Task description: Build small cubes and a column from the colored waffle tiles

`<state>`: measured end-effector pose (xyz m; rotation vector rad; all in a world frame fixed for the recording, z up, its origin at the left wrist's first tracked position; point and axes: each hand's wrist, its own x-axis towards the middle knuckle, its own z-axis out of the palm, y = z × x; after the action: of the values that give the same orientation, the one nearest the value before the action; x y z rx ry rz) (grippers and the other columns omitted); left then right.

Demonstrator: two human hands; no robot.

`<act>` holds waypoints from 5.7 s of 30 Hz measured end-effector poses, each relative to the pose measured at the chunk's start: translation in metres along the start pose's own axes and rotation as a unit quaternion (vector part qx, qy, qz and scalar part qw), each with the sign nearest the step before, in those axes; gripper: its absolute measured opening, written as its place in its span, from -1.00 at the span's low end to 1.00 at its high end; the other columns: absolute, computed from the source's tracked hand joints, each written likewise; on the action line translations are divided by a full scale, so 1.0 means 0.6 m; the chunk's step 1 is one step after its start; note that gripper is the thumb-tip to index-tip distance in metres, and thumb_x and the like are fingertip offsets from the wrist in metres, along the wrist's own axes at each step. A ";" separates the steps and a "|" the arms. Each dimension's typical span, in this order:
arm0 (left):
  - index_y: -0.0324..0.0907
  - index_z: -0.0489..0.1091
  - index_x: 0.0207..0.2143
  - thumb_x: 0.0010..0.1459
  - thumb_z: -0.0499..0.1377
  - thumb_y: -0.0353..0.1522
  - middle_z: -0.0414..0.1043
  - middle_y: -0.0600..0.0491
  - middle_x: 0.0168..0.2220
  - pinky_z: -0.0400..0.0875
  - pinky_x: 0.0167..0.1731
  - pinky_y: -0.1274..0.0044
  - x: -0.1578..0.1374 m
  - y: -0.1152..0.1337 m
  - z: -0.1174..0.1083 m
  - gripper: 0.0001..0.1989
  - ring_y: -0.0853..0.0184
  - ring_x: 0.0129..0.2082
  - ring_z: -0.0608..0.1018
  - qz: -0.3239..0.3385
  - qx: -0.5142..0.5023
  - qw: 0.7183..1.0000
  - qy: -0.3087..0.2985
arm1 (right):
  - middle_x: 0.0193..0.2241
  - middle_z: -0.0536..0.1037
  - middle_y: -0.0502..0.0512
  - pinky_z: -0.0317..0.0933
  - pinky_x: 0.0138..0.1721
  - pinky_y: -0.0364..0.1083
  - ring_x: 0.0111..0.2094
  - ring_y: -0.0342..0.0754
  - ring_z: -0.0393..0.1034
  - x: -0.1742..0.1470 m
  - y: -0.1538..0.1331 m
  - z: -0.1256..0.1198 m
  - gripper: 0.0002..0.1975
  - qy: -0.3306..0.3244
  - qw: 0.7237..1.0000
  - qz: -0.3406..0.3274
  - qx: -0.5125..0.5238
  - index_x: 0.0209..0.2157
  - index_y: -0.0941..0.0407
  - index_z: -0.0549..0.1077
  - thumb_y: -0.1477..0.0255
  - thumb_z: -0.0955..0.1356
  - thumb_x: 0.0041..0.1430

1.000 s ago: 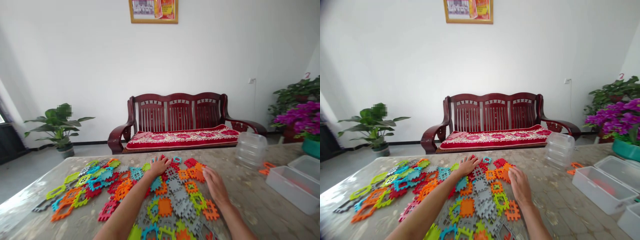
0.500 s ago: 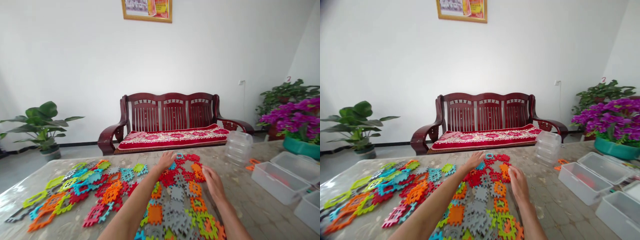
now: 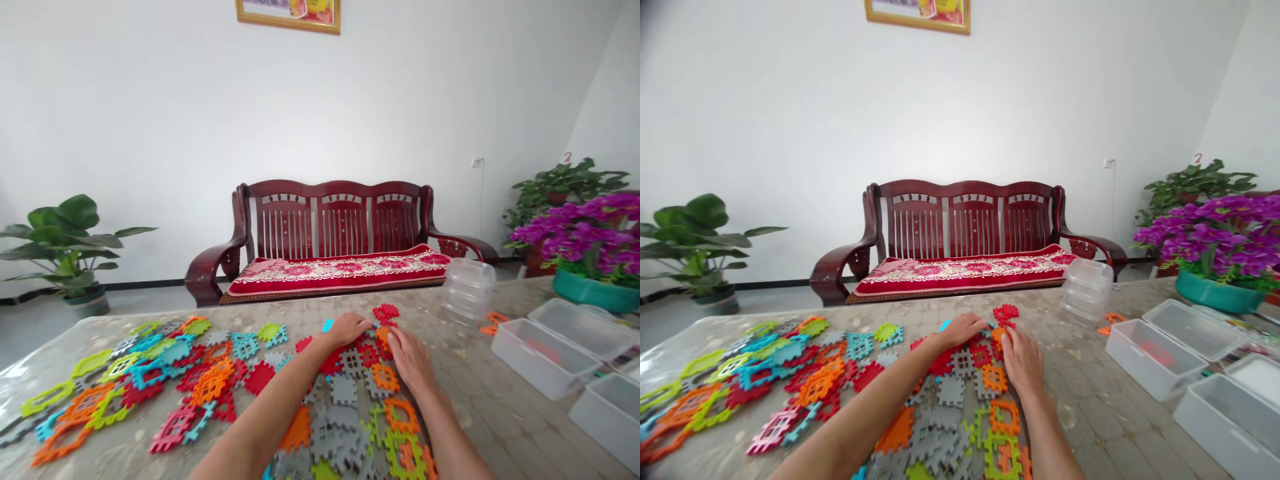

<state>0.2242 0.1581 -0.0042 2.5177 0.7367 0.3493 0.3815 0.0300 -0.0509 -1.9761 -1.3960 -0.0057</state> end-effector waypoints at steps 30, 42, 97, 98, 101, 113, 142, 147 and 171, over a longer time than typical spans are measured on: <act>0.11 0.01 0.36 0.14 -0.03 0.18 -0.17 -0.07 0.43 -0.15 0.30 0.05 -0.481 0.072 -0.028 -0.20 -0.05 0.40 -0.09 -0.109 0.144 0.983 -0.027 | 0.32 0.18 0.12 -0.27 0.34 0.20 0.36 0.13 -0.08 -0.140 -0.202 -0.051 -0.45 -0.290 0.907 -0.300 -0.064 0.24 -0.01 0.30 0.09 0.22 0.28; 0.05 0.13 0.30 -0.07 0.32 -0.02 0.13 -0.14 0.31 0.19 0.17 0.08 -0.460 0.128 -0.040 -0.11 -0.10 0.24 0.24 0.017 0.144 0.989 -0.041 | 0.32 0.17 0.15 -0.02 0.25 0.16 0.27 0.21 0.07 -0.151 -0.190 -0.135 -0.10 -0.336 0.901 -0.264 -0.080 0.30 -0.01 0.18 0.16 0.47 -0.09; -0.13 0.41 -0.34 -0.07 0.19 -0.44 0.41 0.06 -0.22 0.36 -0.27 0.54 -0.431 0.071 -0.039 -0.84 0.31 -0.24 0.50 -0.179 0.049 0.977 0.105 | 0.09 0.42 0.25 0.12 0.09 0.09 0.11 0.23 0.26 -0.188 -0.259 -0.092 -0.15 -0.349 0.894 -0.273 -0.066 0.26 0.06 0.23 0.15 0.48 -0.07; -0.13 0.42 -0.36 -0.08 0.19 -0.44 0.42 0.06 -0.24 0.35 -0.28 0.55 -0.429 0.069 -0.036 -0.84 0.32 -0.25 0.50 -0.179 0.044 0.976 0.114 | 0.08 0.43 0.26 0.13 0.07 0.08 0.10 0.23 0.27 -0.187 -0.262 -0.087 -0.14 -0.346 0.896 -0.270 -0.067 0.25 0.07 0.23 0.16 0.48 -0.09; -0.14 0.42 -0.40 -0.11 0.20 -0.46 0.43 0.08 -0.29 0.33 -0.31 0.56 -0.424 0.063 -0.028 -0.86 0.32 -0.28 0.50 -0.172 0.029 0.975 0.134 | 0.05 0.44 0.23 0.19 -0.01 0.02 0.04 0.18 0.34 -0.180 -0.268 -0.069 -0.25 -0.341 0.907 -0.239 -0.056 0.18 0.05 0.30 0.27 0.47 -0.10; -0.13 0.48 -0.30 0.04 0.25 -0.38 0.46 0.04 -0.24 0.37 -0.08 0.47 -0.332 0.062 -0.090 -0.87 0.28 -0.14 0.50 -0.136 0.035 0.958 0.249 | -0.07 0.55 0.14 0.29 -0.11 -0.06 -0.20 -0.02 0.47 -0.083 -0.229 -0.054 -0.47 -0.188 0.973 -0.096 0.097 0.08 0.11 0.41 0.55 0.34 0.00; -0.13 0.43 -0.40 -0.03 0.15 -0.52 0.35 0.00 -0.20 0.40 -0.05 0.43 -0.367 0.048 -0.073 -0.85 0.27 -0.13 0.46 -0.097 0.062 0.957 0.267 | -0.24 0.53 0.04 0.23 -0.22 -0.11 -0.22 0.01 0.41 -0.120 -0.172 -0.085 -0.53 -0.327 0.937 -0.109 0.052 -0.16 0.11 0.49 0.47 0.46 -0.24; -0.12 0.46 -0.31 0.06 0.15 -0.49 0.36 0.00 -0.13 0.36 0.02 0.40 -0.367 0.037 -0.079 -0.84 0.24 -0.03 0.44 -0.107 0.078 0.942 0.310 | -0.39 0.53 -0.01 0.24 -0.35 -0.12 -0.39 -0.06 0.40 -0.083 -0.186 -0.089 -0.50 -0.293 0.943 -0.010 0.157 -0.04 0.16 0.43 0.45 0.42 -0.12; -0.14 0.37 -0.15 -0.15 0.34 -0.19 0.39 -0.06 -0.04 0.38 -0.11 0.46 -0.387 0.084 -0.045 -0.51 0.16 -0.04 0.45 -0.172 0.172 0.970 -0.023 | -0.14 0.40 0.12 0.16 -0.10 -0.04 -0.06 0.08 0.29 -0.178 -0.225 -0.126 -0.60 -0.381 0.871 -0.292 -0.105 -0.09 0.05 0.48 0.43 0.40 -0.06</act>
<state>0.0456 0.0013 0.0206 2.6297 1.2846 0.0408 0.2539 -0.0766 0.0374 -1.6911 -2.5669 0.4019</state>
